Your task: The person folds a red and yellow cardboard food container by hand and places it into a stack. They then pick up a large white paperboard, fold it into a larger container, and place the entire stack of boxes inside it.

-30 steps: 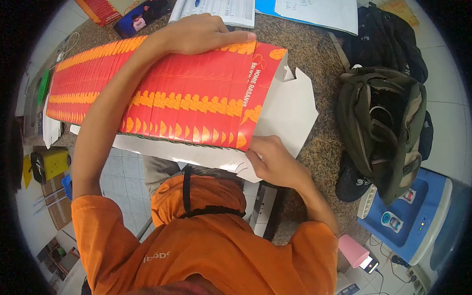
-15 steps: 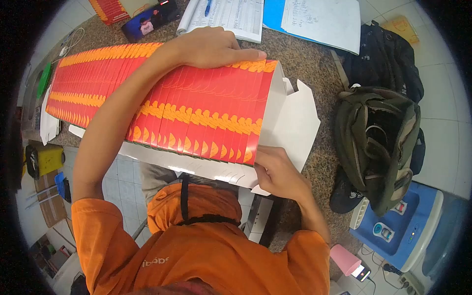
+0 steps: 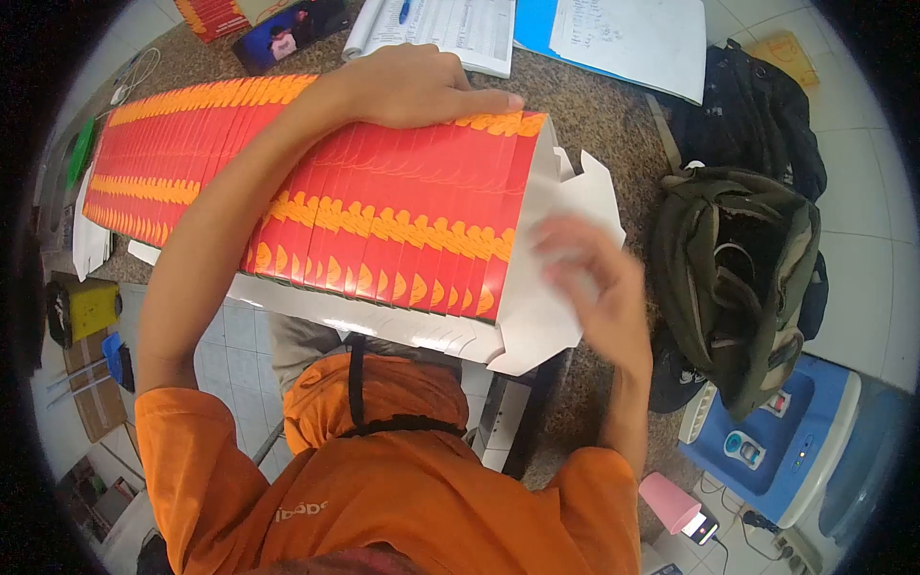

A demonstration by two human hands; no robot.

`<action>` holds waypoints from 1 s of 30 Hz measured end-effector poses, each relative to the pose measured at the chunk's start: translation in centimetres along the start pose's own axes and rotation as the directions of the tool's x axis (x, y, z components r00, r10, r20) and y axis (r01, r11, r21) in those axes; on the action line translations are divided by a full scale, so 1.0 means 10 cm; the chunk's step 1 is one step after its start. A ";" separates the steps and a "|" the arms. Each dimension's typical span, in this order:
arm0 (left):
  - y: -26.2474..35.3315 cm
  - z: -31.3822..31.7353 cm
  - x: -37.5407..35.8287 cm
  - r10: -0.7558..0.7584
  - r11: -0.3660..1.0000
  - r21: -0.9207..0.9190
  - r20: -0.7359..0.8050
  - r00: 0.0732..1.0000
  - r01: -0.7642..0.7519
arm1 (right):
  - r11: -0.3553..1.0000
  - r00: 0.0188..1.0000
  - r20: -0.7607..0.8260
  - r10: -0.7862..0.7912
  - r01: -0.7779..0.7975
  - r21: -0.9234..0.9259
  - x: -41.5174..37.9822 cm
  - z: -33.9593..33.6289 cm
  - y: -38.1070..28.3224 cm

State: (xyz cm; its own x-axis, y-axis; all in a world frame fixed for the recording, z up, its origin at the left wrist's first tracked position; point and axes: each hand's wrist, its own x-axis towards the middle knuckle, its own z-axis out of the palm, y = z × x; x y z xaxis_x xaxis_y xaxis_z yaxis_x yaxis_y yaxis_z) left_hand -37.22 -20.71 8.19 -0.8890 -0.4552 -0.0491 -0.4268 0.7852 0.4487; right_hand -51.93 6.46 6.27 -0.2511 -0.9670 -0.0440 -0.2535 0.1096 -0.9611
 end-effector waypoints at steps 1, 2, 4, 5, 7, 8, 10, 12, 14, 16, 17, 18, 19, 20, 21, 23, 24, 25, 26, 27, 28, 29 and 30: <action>0.03 -0.05 -0.01 -0.020 1.000 0.016 0.029 0.999 0.020 | 0.989 0.987 -0.153 -0.043 0.020 -0.147 0.17 -0.02 0.04; 0.06 -0.08 -0.02 -0.035 0.999 0.036 0.058 0.998 0.033 | 0.956 0.948 -0.299 -0.108 0.017 -0.292 0.34 -0.03 0.10; 0.02 -0.07 0.00 -0.006 1.000 0.004 0.068 0.998 0.006 | 0.776 0.918 -0.225 -0.328 0.126 -0.618 0.66 -0.06 0.30; 0.02 -0.06 0.01 0.002 1.000 -0.029 0.072 0.997 0.000 | 0.779 0.917 -0.239 -0.321 0.111 -0.618 0.76 -0.08 0.39; 0.03 -0.04 0.02 -0.001 1.000 -0.019 0.075 0.997 0.003 | 0.598 0.991 0.008 -0.133 0.087 -0.796 0.93 -0.08 0.53; 0.00 -0.05 0.01 -0.021 1.000 -0.008 0.064 0.998 0.021 | 0.596 0.990 0.023 -0.142 0.104 -0.796 0.93 -0.09 0.61; -0.03 0.02 0.03 -0.027 0.999 0.022 0.028 0.999 0.027 | 0.856 0.982 -0.067 -0.174 0.117 -0.503 0.91 -0.19 0.73; -0.08 -0.01 0.02 -0.052 0.997 0.058 -0.014 0.999 0.053 | 0.916 0.991 -0.015 -0.132 0.116 -0.385 0.92 -0.20 0.66; -0.03 -0.01 0.00 -0.033 0.999 0.032 0.005 0.999 0.033 | 0.963 0.998 0.007 -0.061 0.060 -0.264 0.98 -0.09 0.59; 0.00 -0.02 0.00 -0.048 0.999 0.018 0.031 0.998 0.047 | 0.988 0.999 0.049 -0.006 0.014 -0.156 0.99 0.08 0.38; 0.00 -0.03 -0.01 -0.044 0.999 0.015 0.046 0.998 0.044 | 0.988 0.999 0.040 -0.007 0.013 -0.157 0.96 0.10 0.35; 0.00 -0.04 0.00 -0.042 0.999 0.012 0.057 0.998 0.041 | 0.975 0.997 0.054 -0.048 0.059 -0.214 0.94 0.10 0.32; -0.01 -0.03 0.01 -0.037 0.999 0.012 0.054 0.998 0.037 | 0.957 0.993 0.073 -0.088 0.104 -0.270 0.94 0.11 0.30; -0.02 0.00 0.00 -0.027 0.999 0.024 0.037 0.999 0.026 | 0.956 0.993 0.070 -0.090 0.106 -0.274 0.98 0.08 0.38; -0.04 0.01 0.02 -0.014 0.999 0.038 0.020 1.000 0.014 | 1.000 0.995 -0.094 0.020 -0.019 0.013 1.05 0.01 0.56; -0.04 -0.03 0.01 -0.004 0.999 0.044 0.008 1.000 0.004 | 0.918 0.973 -0.208 0.096 -0.006 0.396 1.21 -0.03 0.62; -0.02 -0.01 0.00 0.006 0.999 0.048 0.010 1.000 -0.007 | 0.876 0.977 -0.213 0.028 0.078 0.476 1.26 0.03 0.56; -0.01 0.02 0.02 0.033 0.998 0.046 0.029 0.999 -0.034 | 0.854 0.983 -0.167 0.075 0.023 0.519 1.31 0.17 0.49; -0.03 0.03 0.05 0.032 0.999 0.029 0.044 0.999 -0.033 | 0.830 0.987 -0.118 0.107 -0.023 0.558 1.40 0.31 0.43; -0.03 0.03 0.07 0.025 1.000 0.014 0.054 0.998 -0.026 | 0.770 0.997 -0.014 0.075 -0.049 0.636 1.50 0.40 0.51; -0.02 0.03 0.07 0.039 0.999 0.023 0.055 0.998 -0.041 | 0.705 0.995 0.093 0.025 -0.084 0.704 1.56 0.48 0.54; -0.01 0.02 0.05 0.032 0.999 0.034 0.036 0.999 -0.034 | 0.704 0.996 0.083 0.016 -0.070 0.707 1.57 0.49 0.52; -0.02 0.00 0.02 0.021 0.999 0.045 0.016 1.000 -0.022 | 0.713 0.996 0.074 0.041 -0.081 0.696 1.56 0.51 0.44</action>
State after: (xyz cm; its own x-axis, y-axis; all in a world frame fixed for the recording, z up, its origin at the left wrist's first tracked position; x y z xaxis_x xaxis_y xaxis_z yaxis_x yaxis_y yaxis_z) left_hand -37.35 -20.97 8.15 -0.9004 -0.4316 -0.0543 -0.4144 0.8131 0.4087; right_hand -52.16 -9.28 -0.02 -0.1912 -0.9761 -0.1030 0.4900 -0.0039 -0.8717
